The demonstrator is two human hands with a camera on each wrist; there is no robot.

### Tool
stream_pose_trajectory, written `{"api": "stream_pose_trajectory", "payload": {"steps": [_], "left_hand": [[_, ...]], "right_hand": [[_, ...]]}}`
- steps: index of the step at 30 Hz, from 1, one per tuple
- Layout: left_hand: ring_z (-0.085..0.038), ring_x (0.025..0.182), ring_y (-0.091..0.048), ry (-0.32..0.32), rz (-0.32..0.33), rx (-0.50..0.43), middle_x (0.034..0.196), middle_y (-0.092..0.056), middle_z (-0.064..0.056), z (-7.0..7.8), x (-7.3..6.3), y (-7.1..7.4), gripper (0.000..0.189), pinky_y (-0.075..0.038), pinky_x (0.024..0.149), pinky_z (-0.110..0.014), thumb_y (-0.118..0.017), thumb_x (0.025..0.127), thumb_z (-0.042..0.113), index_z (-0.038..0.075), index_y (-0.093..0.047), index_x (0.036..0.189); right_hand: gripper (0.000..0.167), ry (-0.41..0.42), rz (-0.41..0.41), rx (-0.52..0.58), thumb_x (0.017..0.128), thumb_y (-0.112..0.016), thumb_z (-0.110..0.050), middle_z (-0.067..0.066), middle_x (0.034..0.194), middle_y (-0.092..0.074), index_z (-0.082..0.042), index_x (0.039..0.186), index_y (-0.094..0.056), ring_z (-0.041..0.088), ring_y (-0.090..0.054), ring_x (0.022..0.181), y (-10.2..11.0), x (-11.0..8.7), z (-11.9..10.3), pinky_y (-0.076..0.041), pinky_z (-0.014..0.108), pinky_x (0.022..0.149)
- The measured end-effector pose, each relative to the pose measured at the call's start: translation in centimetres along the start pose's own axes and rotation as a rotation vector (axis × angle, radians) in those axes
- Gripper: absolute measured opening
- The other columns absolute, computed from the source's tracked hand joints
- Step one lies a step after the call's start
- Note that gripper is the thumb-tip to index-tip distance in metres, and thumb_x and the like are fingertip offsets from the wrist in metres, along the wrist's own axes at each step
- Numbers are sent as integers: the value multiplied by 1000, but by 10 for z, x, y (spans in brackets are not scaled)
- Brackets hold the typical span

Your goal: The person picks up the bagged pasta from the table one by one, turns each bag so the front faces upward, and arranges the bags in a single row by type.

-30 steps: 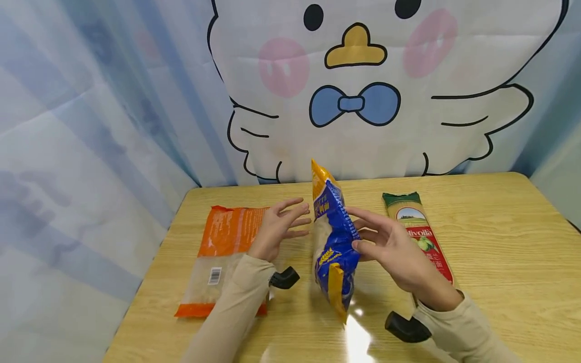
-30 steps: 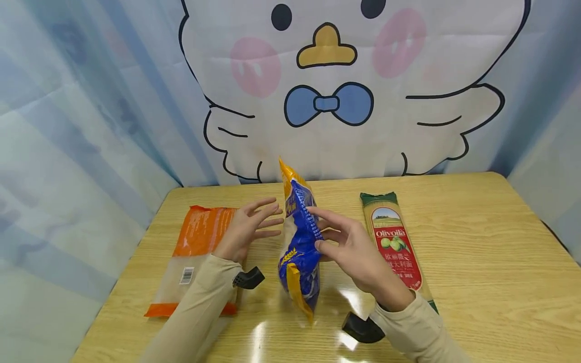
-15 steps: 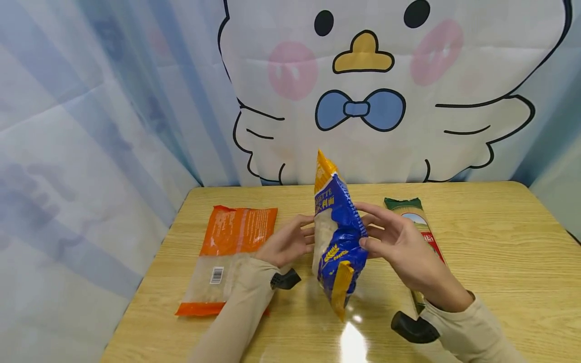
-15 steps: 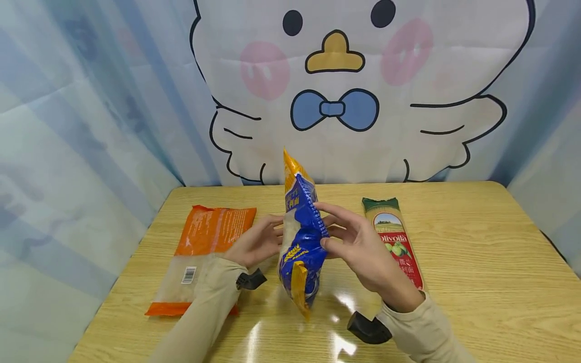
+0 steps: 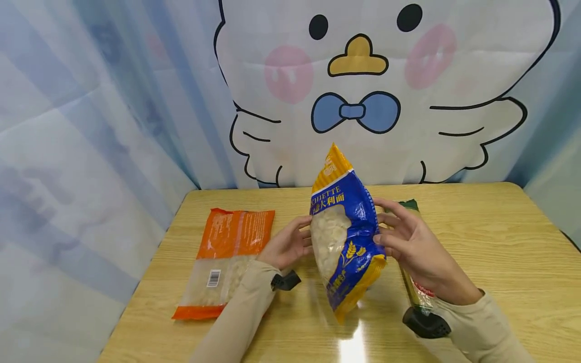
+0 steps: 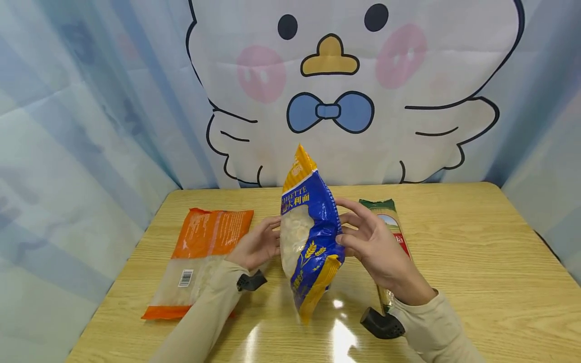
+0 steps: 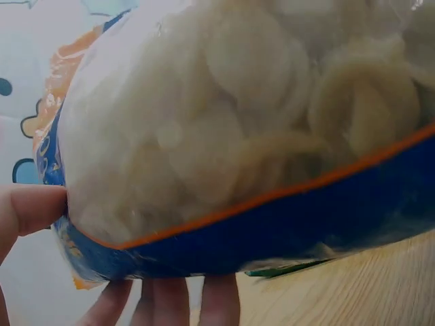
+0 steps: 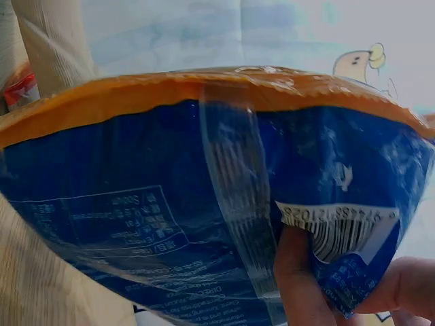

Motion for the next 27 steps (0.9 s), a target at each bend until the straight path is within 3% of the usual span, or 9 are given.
{"api": "stream_pose_trajectory", "payload": {"steps": [8, 17, 22, 27], "left_hand": [[-18, 105, -59, -40, 41, 1, 124, -55, -7, 9, -2, 3, 56, -52, 86, -31, -50, 101, 35, 11, -35, 149], [-17, 99, -60, -71, -59, -68, 116, -55, -7, 9, 1, -11, 49, -51, 83, -30, -44, 103, 31, 16, -29, 148], [-14, 89, -63, -120, 5, -40, 107, -61, -3, 15, 2, -10, 46, -52, 74, -26, -45, 103, 27, 15, -34, 146], [-12, 86, -64, -203, 85, -20, 105, -65, 1, 27, -1, -4, 47, -50, 68, -25, -49, 101, 20, 16, -38, 146]], "right_hand": [[63, -42, 102, 50, 96, -53, 10, 3, 128, -60, -18, 150, -37, 15, -65, 109, 21, 0, 9, -60, 35, 83], [66, -93, 118, 128, 96, -52, 10, 1, 135, -55, -20, 151, -33, 16, -65, 112, 29, -2, 20, -58, 36, 88], [65, -180, 186, 112, 97, -55, 4, -2, 135, -55, -21, 151, -31, 15, -64, 113, 36, -5, 26, -57, 34, 91], [55, -304, 273, 37, 100, -60, -14, -4, 133, -57, -19, 149, -34, 13, -63, 115, 47, -11, 38, -56, 30, 93]]}}
Point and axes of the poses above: each hand's wrist, its own x-axis towards the middle knuckle, its own y-axis out of the back of the hand, z = x × y, the point moved 9 cm from there along x, towards the middle knuckle
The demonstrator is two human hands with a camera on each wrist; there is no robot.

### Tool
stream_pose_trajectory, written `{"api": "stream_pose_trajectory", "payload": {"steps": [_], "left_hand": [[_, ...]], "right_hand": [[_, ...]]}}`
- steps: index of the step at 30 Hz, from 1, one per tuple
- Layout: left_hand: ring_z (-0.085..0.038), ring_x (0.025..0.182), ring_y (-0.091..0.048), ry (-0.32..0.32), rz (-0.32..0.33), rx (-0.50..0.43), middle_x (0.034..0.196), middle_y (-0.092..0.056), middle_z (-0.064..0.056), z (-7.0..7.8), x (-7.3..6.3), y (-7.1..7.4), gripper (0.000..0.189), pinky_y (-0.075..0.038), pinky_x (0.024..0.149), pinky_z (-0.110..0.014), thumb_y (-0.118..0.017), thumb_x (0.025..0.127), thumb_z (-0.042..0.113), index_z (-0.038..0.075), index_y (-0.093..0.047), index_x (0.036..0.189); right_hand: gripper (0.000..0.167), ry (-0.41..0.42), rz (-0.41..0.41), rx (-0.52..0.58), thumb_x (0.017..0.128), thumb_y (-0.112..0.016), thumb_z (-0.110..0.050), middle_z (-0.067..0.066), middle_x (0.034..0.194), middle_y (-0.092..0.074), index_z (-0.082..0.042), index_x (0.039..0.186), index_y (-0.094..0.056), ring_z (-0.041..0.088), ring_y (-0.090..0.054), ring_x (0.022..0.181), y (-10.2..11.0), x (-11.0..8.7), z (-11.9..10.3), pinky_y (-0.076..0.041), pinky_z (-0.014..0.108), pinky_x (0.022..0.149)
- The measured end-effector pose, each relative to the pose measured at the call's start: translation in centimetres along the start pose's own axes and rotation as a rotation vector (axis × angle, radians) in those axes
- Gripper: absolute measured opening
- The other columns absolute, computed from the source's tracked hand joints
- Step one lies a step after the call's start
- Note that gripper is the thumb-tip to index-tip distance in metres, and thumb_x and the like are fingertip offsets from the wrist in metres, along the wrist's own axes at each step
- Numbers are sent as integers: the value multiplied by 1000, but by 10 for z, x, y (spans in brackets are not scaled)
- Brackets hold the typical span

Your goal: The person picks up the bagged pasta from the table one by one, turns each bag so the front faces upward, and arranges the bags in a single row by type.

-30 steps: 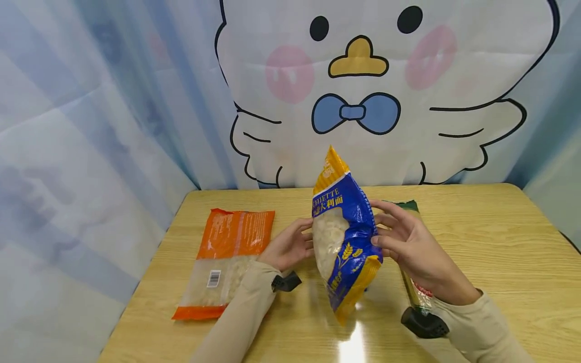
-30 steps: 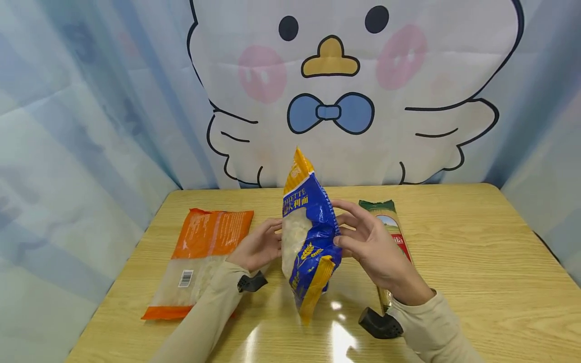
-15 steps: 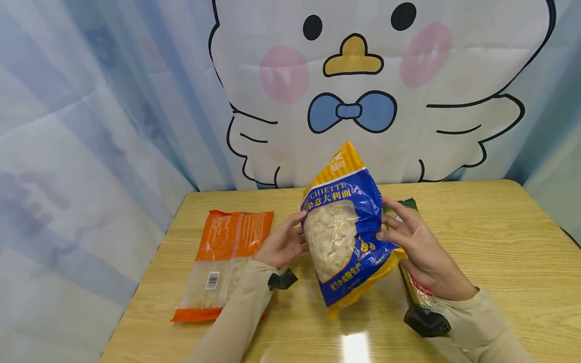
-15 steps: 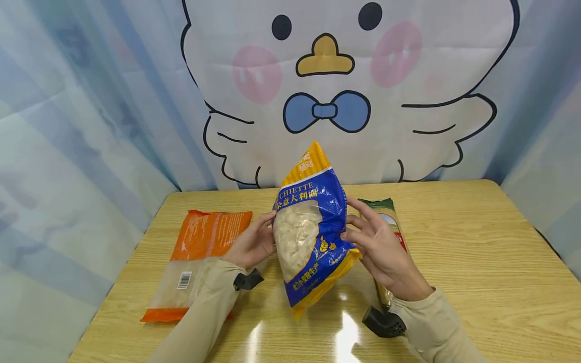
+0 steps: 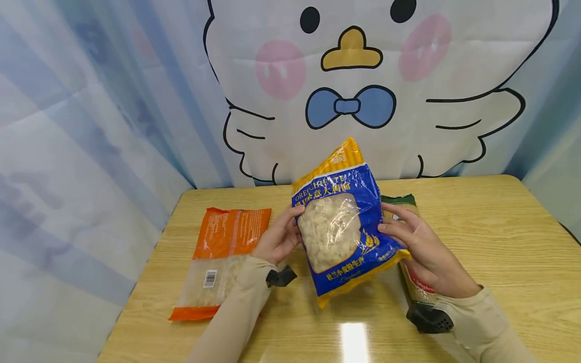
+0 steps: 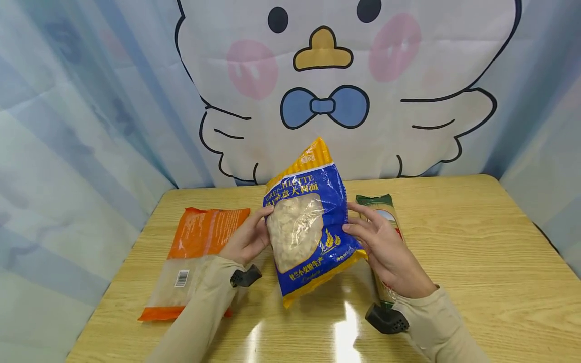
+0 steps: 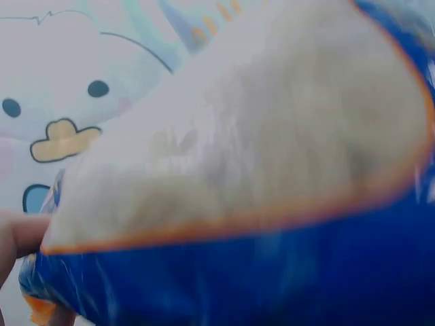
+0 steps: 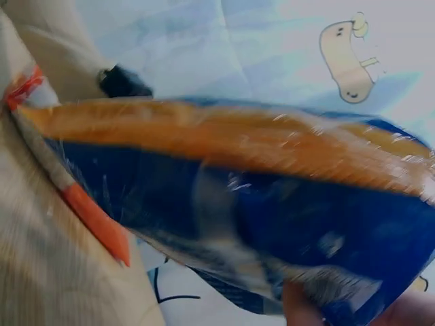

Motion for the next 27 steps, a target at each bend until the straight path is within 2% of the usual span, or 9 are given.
{"api": "stream_pose_trajectory", "payload": {"steps": [2, 4, 6, 8, 11, 15, 17, 21, 27], "left_hand": [[-12, 86, -64, -26, 35, 6, 105, -65, 1, 5, -1, 2, 47, -51, 68, -25, -52, 100, 17, 16, -40, 145], [-12, 84, -64, -38, 65, 9, 102, -65, 1, 9, -2, 3, 45, -52, 68, -24, -53, 99, 15, 15, -43, 143], [-11, 83, -65, -41, 91, 7, 99, -66, 1, 11, -3, 4, 42, -53, 67, -24, -55, 99, 14, 13, -46, 140], [-11, 81, -64, -39, 117, -10, 97, -67, 2, 12, -4, 4, 39, -53, 67, -23, -55, 98, 12, 13, -48, 136], [-10, 79, -63, -52, 158, -23, 94, -67, 2, 16, -6, 4, 38, -52, 66, -22, -55, 97, 11, 12, -49, 134], [-10, 78, -62, -68, 197, -14, 98, -66, 0, 21, -8, 5, 47, -52, 65, -21, -57, 96, 10, 11, -46, 142], [-11, 80, -63, -72, 209, -3, 102, -66, -1, 23, -9, 5, 52, -53, 66, -22, -58, 95, 10, 12, -43, 146], [-14, 84, -68, -79, 229, 23, 108, -67, -4, 28, -11, 8, 56, -57, 70, -26, -62, 94, 10, 15, -45, 147], [-18, 81, -72, -99, 261, 97, 105, -72, -6, 37, -13, 13, 59, -58, 69, -29, -69, 90, 10, 18, -47, 144]], "right_hand": [[56, -36, 27, -48, 101, -60, -23, -1, 141, -50, -17, 150, -32, 19, -56, 128, 4, 0, 5, -49, 32, 103], [60, -62, 38, -85, 101, -59, -28, 4, 148, -39, -16, 151, -29, 25, -42, 140, 5, -1, 9, -35, 38, 116], [61, -74, 40, -117, 101, -58, -32, 8, 152, -33, -16, 152, -27, 27, -35, 143, 4, -3, 12, -27, 46, 118], [62, -70, 32, -136, 101, -59, -32, 11, 154, -31, -17, 152, -27, 25, -41, 139, 2, -4, 13, -28, 52, 115], [64, -44, 20, -208, 100, -61, -29, 15, 152, -34, -18, 152, -26, 20, -50, 129, -2, -8, 12, -41, 41, 104], [77, 2, 7, -344, 94, -70, -23, 21, 153, -33, -17, 154, -24, 37, -40, 139, -7, -13, 14, -49, 34, 96], [81, 16, 9, -385, 90, -74, -21, 23, 152, -34, -17, 155, -25, 43, -36, 141, -8, -14, 15, -50, 36, 95], [83, 36, 25, -407, 88, -77, -19, 24, 149, -37, -15, 154, -28, 45, -41, 137, -8, -13, 19, -53, 35, 91], [74, 42, 38, -392, 89, -76, -16, 24, 150, -39, -10, 151, -37, 39, -52, 128, -3, -10, 23, -56, 28, 85]]}}
Point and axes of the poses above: each hand's wrist, its own x-axis towards the middle knuckle, its own y-axis out of the back of the hand, z = x × y, the point moved 9 cm from there along x, towards the middle knuckle
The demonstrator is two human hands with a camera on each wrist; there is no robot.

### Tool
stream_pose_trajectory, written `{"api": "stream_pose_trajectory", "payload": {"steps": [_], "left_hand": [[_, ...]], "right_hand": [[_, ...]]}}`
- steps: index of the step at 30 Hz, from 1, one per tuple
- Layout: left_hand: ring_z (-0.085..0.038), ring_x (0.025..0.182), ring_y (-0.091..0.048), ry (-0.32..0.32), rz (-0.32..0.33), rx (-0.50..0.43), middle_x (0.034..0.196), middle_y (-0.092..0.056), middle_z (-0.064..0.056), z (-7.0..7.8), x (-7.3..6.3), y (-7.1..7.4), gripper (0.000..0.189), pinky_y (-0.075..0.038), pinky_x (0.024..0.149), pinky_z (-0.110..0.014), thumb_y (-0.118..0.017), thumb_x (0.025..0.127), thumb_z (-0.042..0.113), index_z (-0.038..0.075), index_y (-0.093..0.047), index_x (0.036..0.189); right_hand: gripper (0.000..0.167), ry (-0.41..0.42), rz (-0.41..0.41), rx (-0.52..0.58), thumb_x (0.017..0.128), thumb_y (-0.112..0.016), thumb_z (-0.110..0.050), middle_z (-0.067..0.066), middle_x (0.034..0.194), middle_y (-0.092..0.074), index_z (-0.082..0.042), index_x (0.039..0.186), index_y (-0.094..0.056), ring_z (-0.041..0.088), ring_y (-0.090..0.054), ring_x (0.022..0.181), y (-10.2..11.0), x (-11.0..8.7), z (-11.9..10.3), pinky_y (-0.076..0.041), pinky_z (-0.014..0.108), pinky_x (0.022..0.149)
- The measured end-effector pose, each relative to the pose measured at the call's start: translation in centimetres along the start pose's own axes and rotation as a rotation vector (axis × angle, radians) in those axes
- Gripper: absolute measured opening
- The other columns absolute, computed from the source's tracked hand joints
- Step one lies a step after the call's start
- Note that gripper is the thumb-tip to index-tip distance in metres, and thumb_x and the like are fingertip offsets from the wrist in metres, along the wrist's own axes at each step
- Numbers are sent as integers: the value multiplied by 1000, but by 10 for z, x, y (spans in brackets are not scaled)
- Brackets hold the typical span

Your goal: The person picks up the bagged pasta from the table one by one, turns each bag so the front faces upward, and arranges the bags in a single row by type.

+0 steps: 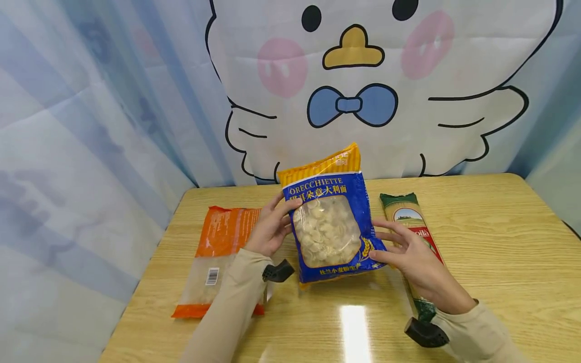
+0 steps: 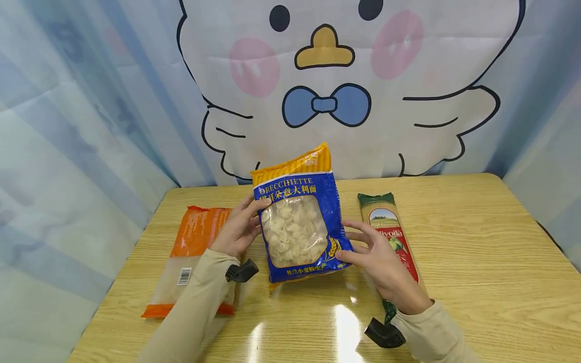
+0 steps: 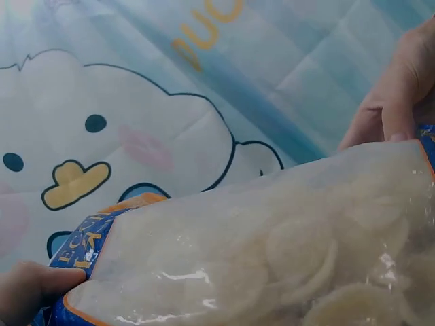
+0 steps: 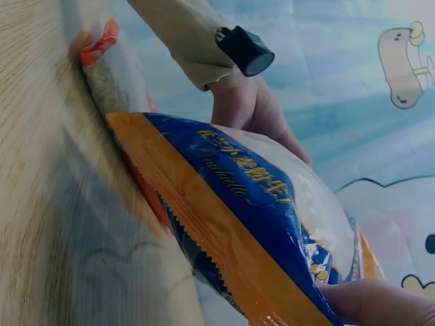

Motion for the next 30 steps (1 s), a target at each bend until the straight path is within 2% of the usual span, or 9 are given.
{"api": "stream_pose_trajectory", "payload": {"steps": [6, 8, 13, 17, 21, 30], "left_hand": [[-17, 76, -72, -12, 26, 58, 98, -73, -6, 5, 1, 2, 61, -57, 64, -28, -74, 88, 12, 18, -48, 142], [-16, 73, -72, -16, 36, 80, 95, -73, -5, 6, 2, 2, 62, -57, 62, -28, -75, 87, 11, 18, -47, 142], [-15, 68, -73, -14, 86, 119, 88, -74, -5, 7, 3, 6, 71, -58, 60, -27, -78, 84, 10, 19, -44, 146], [-16, 68, -73, -9, 117, 124, 89, -75, -6, 8, 3, 12, 72, -59, 58, -27, -79, 83, 10, 20, -46, 146], [-17, 69, -73, -1, 110, 137, 91, -75, -7, 9, 3, 13, 69, -60, 60, -29, -79, 84, 10, 20, -47, 145], [-20, 74, -74, 28, 138, 274, 102, -74, -13, 7, 9, 20, 73, -62, 67, -36, -84, 80, 15, 19, -47, 143]], "right_hand": [[70, -8, -24, 21, 89, -76, -17, 22, 151, -39, -6, 149, -41, 36, -44, 134, -2, 3, 6, -55, 26, 88], [69, -11, -31, 22, 89, -75, -16, 22, 150, -40, -4, 149, -41, 28, -50, 129, -3, 4, 8, -55, 27, 87], [65, -1, -42, 4, 92, -72, -14, 26, 148, -40, 1, 147, -42, 8, -66, 104, -7, 4, 10, -57, 28, 82], [64, 23, -50, -5, 91, -72, -11, 28, 147, -43, 3, 146, -43, 9, -70, 98, -11, 2, 6, -59, 28, 79], [63, 24, -60, -9, 92, -71, -8, 28, 147, -43, 4, 147, -43, 9, -70, 98, -13, 2, 5, -58, 27, 80], [61, -44, -67, -7, 91, -70, -8, 28, 145, -47, 5, 145, -45, 14, -69, 104, -8, 6, 17, -58, 29, 81]]}}
Point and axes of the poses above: each hand's wrist, its own x-axis towards the middle knuckle, its own y-axis out of the back of the hand, z = x × y, the point moved 9 cm from there along x, towards the middle knuckle
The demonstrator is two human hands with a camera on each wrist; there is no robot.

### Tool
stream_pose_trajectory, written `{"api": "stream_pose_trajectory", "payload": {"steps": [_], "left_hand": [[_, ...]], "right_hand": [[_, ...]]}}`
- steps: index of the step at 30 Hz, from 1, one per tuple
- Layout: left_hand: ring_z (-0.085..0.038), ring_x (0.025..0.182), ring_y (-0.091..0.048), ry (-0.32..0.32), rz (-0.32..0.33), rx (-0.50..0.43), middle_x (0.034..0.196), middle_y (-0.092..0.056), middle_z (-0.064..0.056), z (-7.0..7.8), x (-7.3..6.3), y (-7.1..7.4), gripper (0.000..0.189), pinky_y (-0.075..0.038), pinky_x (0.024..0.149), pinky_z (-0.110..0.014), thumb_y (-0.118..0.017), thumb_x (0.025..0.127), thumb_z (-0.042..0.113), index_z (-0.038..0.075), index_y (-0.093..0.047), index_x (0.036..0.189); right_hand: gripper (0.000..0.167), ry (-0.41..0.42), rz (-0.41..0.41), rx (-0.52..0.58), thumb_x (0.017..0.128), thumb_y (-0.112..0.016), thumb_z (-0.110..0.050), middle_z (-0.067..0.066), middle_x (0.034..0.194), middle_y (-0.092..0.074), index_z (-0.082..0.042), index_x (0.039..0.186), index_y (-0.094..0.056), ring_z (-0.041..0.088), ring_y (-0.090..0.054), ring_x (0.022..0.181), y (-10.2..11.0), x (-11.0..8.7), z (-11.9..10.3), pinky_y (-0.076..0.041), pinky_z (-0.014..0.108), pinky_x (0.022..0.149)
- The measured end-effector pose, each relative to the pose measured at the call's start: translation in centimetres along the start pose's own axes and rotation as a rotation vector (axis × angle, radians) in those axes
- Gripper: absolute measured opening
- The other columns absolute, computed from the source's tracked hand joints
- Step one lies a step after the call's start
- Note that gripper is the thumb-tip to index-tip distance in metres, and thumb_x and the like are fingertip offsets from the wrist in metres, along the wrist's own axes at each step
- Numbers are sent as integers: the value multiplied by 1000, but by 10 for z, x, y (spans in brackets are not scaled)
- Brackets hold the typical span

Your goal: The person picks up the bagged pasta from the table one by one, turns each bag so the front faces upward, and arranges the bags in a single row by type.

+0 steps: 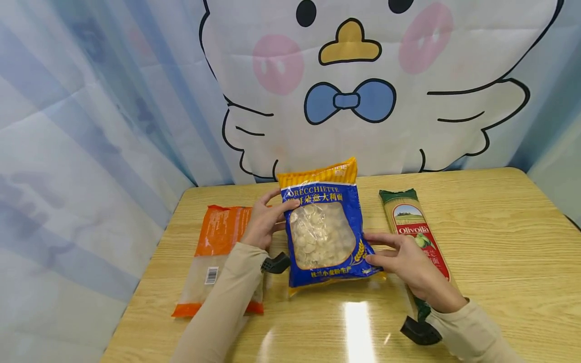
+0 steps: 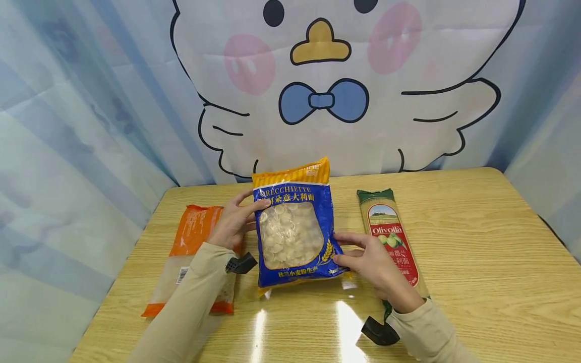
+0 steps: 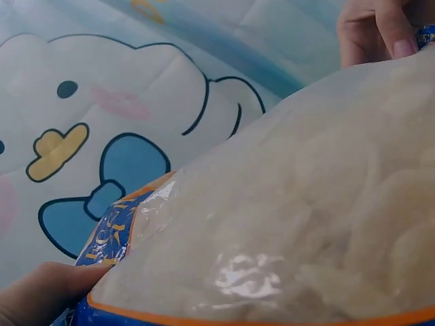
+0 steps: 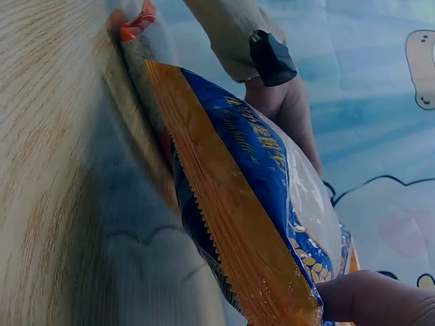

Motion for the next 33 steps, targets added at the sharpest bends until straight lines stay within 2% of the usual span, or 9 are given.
{"api": "stream_pose_trajectory", "payload": {"steps": [9, 21, 27, 33], "left_hand": [[-22, 77, -75, 25, 17, 38, 109, -73, -18, -10, 3, 6, 75, -62, 71, -39, -85, 79, 18, 18, -48, 144], [-25, 79, -75, 45, 52, 56, 111, -72, -19, -20, 6, 8, 75, -62, 70, -39, -86, 77, 21, 20, -50, 143], [-25, 82, -75, 72, 42, 67, 113, -72, -18, -28, 7, 5, 78, -62, 74, -41, -87, 77, 23, 19, -49, 145], [-27, 81, -75, 88, 31, 78, 110, -73, -19, -38, 7, 1, 76, -62, 70, -40, -87, 77, 24, 19, -50, 144]], "right_hand": [[62, -47, -40, 30, 92, -68, -7, 28, 134, -58, 8, 146, -42, 19, -69, 106, -3, 0, 8, -59, 31, 83], [61, -55, -59, 28, 93, -68, -10, 28, 138, -54, 8, 145, -42, 21, -68, 108, -5, -3, 10, -58, 31, 83], [62, -92, -45, -2, 93, -68, -10, 27, 140, -52, 7, 146, -41, 24, -66, 111, -3, -6, 17, -58, 33, 84], [63, -105, -42, -38, 92, -68, -10, 28, 144, -47, 6, 146, -41, 28, -65, 113, 0, -9, 26, -59, 34, 82]]}}
Point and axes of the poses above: each hand's wrist, its own x-axis towards the middle knuckle, its own y-axis out of the back of the hand, z = x × y, the point moved 9 cm from there along x, towards the middle knuckle
